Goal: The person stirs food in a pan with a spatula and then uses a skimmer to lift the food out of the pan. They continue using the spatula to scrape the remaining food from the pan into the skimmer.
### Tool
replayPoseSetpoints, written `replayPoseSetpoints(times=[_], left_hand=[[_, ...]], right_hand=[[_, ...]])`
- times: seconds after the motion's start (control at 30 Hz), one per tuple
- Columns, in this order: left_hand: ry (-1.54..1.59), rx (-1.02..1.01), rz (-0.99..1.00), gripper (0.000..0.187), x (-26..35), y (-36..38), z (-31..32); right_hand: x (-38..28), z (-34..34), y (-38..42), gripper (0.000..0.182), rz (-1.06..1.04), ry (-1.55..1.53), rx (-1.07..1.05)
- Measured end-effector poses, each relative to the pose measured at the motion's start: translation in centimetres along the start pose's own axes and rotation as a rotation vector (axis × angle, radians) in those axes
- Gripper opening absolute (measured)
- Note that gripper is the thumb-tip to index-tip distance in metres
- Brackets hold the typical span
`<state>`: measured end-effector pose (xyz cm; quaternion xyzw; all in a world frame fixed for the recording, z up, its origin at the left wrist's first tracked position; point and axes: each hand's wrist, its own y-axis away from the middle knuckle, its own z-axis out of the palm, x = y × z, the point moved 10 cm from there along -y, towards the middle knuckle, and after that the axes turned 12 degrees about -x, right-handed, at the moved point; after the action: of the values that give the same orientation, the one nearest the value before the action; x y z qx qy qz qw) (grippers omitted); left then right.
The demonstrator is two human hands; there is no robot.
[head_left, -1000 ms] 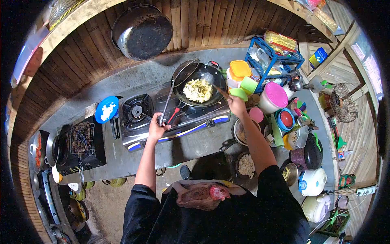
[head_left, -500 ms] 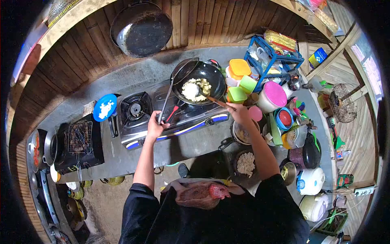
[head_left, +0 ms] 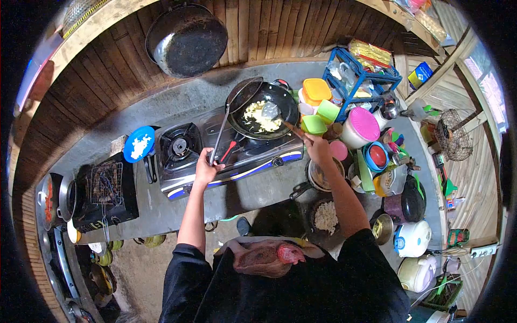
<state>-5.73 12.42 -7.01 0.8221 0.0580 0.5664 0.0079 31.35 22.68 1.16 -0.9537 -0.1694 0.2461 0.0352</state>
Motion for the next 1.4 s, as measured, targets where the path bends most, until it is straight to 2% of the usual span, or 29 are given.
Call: replayPoseSetpoints(times=[0.13, 0.2, 0.33, 0.4, 0.43, 0.5, 0.63, 0.7, 0.73, 0.8, 0.83, 0.9, 0.93, 1.0, 1.13, 1.2, 1.23, 1.3, 1.33, 1.4], left_hand=[[-0.016, 0.008, 0.018, 0.059, 0.3, 0.0, 0.0], [0.011, 0.008, 0.017, 0.059, -0.2, -0.2, 0.1], [-0.014, 0.007, 0.026, 0.058, 0.3, -0.1, 0.0], [-0.011, 0.007, 0.006, 0.057, 0.5, 0.1, 0.0], [-0.012, 0.007, 0.005, 0.057, 0.5, 0.2, 0.0], [-0.02, 0.001, 0.013, 0.057, 0.7, 0.1, 0.0], [-0.011, 0.0, 0.025, 0.057, 0.4, 0.0, 0.0], [-0.012, -0.002, -0.017, 0.057, -0.2, -0.1, 0.1], [-0.012, -0.004, -0.017, 0.057, -0.2, -0.1, 0.1], [-0.033, 0.0, 0.02, 0.057, 0.2, -0.1, 0.1], [-0.035, -0.001, 0.022, 0.057, 0.4, -0.1, 0.0], [0.0, -0.012, -0.009, 0.057, 0.3, 0.0, 0.1], [0.0, -0.01, -0.009, 0.057, 0.5, 0.1, 0.1], [-0.033, -0.001, 0.011, 0.057, 0.8, 0.2, 0.0], [0.009, -0.007, 0.02, 0.057, 0.2, -0.1, 0.2], [-0.008, -0.006, 0.003, 0.057, 0.1, -0.1, 0.2], [-0.009, -0.007, 0.004, 0.057, 0.0, -0.1, 0.2], [0.001, -0.009, 0.016, 0.057, 0.1, -0.1, 0.2], [0.002, -0.007, 0.015, 0.057, 0.0, -0.1, 0.2], [-0.016, 0.003, 0.03, 0.058, 0.2, -0.1, 0.1]], right_hand=[[0.6, 0.5, 0.2, 0.024, -0.008, -0.079, 0.037], [1.0, 1.0, 0.0, 0.025, 0.049, -0.066, -0.041], [0.6, 0.7, -0.2, 0.027, 0.018, -0.084, -0.093], [0.6, -1.2, -0.2, 0.027, 0.03, -0.097, 0.043], [0.8, -1.2, -0.4, 0.027, 0.03, -0.098, 0.043], [1.4, -1.5, -0.7, 0.026, 0.091, 0.042, 0.058], [1.6, -0.6, -0.8, 0.026, 0.161, 0.128, 0.026], [0.1, 0.4, -1.0, 0.028, 0.006, 0.028, -0.044], [1.2, 1.2, -1.5, 0.028, 0.007, 0.028, -0.043], [-0.2, 3.4, -2.5, 0.028, -0.197, -0.104, -0.194], [-0.7, 2.9, -2.6, 0.028, -0.197, -0.105, -0.193], [2.5, 6.5, -1.5, 0.024, 0.356, -0.681, -0.549], [2.5, 6.3, -1.5, 0.024, 0.355, -0.68, -0.549], [3.0, 7.7, 0.1, 0.021, 0.566, -1.047, -0.648], [3.7, 7.4, 0.6, 0.021, 0.686, -1.189, -0.612], [3.5, 8.1, 1.0, 0.022, 0.702, -1.388, -0.667], [3.9, 8.0, 1.2, 0.022, 0.702, -1.389, -0.665], [2.1, 8.4, 1.6, 0.023, 0.589, -1.581, -0.812], [2.0, 8.4, 1.7, 0.023, 0.588, -1.58, -0.814], [4.0, 6.9, 0.4, 0.028, 0.512, -1.208, -0.59]])
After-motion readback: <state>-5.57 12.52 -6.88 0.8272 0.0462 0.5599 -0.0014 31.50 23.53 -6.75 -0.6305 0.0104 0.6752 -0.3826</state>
